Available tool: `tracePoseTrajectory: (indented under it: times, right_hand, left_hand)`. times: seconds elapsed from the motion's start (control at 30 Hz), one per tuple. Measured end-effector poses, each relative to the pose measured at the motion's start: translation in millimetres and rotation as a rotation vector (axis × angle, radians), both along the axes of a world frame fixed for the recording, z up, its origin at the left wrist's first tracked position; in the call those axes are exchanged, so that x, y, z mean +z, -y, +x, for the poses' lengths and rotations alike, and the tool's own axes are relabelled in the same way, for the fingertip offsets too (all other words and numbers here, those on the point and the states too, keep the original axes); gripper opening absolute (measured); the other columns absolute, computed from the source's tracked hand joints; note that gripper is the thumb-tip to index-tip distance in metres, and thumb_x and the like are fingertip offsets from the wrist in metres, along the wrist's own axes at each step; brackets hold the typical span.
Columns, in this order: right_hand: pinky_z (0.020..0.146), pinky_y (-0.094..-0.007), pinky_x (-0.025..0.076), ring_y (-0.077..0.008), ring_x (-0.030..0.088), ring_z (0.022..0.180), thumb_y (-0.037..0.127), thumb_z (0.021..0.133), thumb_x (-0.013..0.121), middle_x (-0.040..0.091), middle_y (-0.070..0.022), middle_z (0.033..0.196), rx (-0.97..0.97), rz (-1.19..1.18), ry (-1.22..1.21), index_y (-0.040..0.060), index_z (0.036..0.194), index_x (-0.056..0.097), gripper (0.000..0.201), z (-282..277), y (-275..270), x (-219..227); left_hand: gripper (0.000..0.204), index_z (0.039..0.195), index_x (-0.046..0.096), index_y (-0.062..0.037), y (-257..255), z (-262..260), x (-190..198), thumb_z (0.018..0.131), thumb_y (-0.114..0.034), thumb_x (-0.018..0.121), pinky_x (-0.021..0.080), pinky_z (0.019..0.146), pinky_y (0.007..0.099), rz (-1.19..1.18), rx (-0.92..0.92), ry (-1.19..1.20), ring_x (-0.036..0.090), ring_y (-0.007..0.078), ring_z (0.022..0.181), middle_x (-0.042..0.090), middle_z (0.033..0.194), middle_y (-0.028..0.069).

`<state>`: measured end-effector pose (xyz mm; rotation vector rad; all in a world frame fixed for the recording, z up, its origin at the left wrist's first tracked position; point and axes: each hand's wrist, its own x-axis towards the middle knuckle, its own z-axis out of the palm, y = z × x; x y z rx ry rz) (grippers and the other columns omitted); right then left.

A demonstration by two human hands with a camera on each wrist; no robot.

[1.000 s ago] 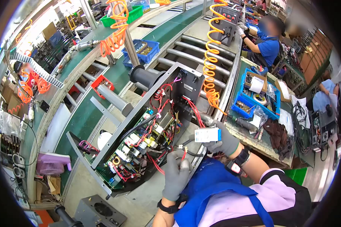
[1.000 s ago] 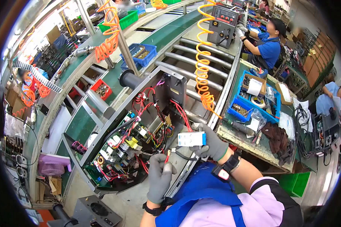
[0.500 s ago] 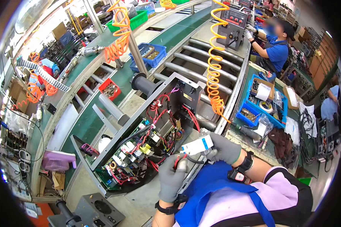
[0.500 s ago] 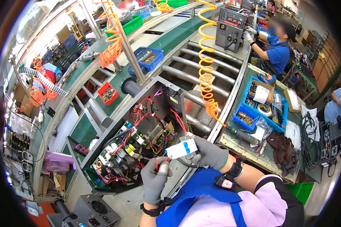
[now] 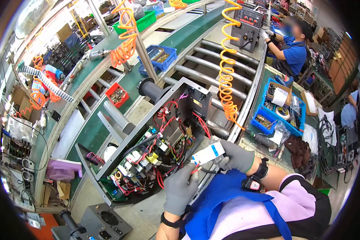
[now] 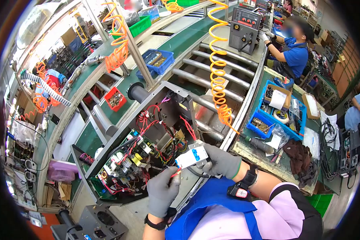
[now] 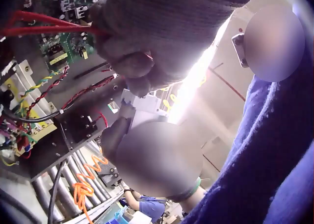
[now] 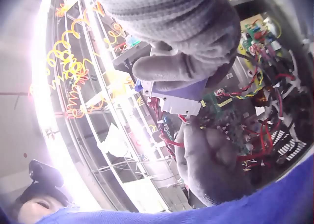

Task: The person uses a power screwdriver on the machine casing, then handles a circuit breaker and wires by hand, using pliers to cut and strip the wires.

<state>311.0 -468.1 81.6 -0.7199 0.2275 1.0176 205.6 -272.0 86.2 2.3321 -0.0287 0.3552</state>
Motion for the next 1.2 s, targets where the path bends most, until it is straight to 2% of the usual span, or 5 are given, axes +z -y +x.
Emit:
tracePoseTrajectory:
  times: [0.4,0.5,0.63,0.9,1.2]
  right_hand:
    - [0.054,-0.0179,0.048,-0.0091,0.062,0.077,0.024,0.099,0.053,0.066,0.0004,0.091,-0.093,-0.120,0.722,0.0104,0.114,0.061,0.022,6,11,-62]
    - [0.067,-0.0266,0.051,-0.0095,0.059,0.079,0.037,0.103,0.045,0.061,0.0010,0.090,-0.107,0.175,0.066,0.0121,0.104,0.056,0.027,8,9,-73]
    - [0.070,-0.0327,0.054,-0.0178,0.065,0.084,0.055,0.098,0.046,0.064,-0.0098,0.103,0.087,-0.175,0.060,0.0117,0.119,0.055,0.049,14,39,-50]
    - [0.082,-0.0454,0.046,-0.0293,0.057,0.102,0.017,0.076,0.061,0.058,-0.0100,0.107,0.327,-2.130,1.107,0.0091,0.114,0.052,0.039,30,225,-188]
    - [0.080,-0.0447,0.049,-0.0340,0.063,0.096,0.017,0.068,0.072,0.065,-0.0147,0.104,0.257,-1.955,0.858,0.0079,0.109,0.053,0.047,37,242,-168]
  left_hand:
    - [0.057,0.121,0.064,-0.0108,1,32,-7,0.073,-0.036,0.082,0.053,0.064,0.0319,0.088,-0.104,-0.190,0.071,0.0262,0.072,0.071,0.085,0.0111]
    - [0.050,0.117,0.065,-0.0097,8,38,-19,0.074,-0.032,0.079,0.048,0.054,0.0350,0.013,-0.127,-0.062,0.064,0.0268,0.059,0.065,0.071,0.0103]
    - [0.051,0.116,0.065,-0.0063,18,42,-1,0.072,-0.025,0.080,0.048,0.054,0.0344,0.093,-0.184,-0.126,0.064,0.0264,0.058,0.065,0.071,0.0108]
    - [0.050,0.115,0.065,-0.0056,14,48,4,0.071,-0.024,0.081,0.048,0.052,0.0337,0.140,-0.192,-0.089,0.063,0.0267,0.054,0.063,0.066,0.0100]
    - [0.045,0.116,0.064,-0.0040,28,55,-8,0.076,-0.019,0.079,0.048,0.059,0.0277,0.002,-0.116,-0.188,0.061,0.0151,0.062,0.065,0.074,0.0099]
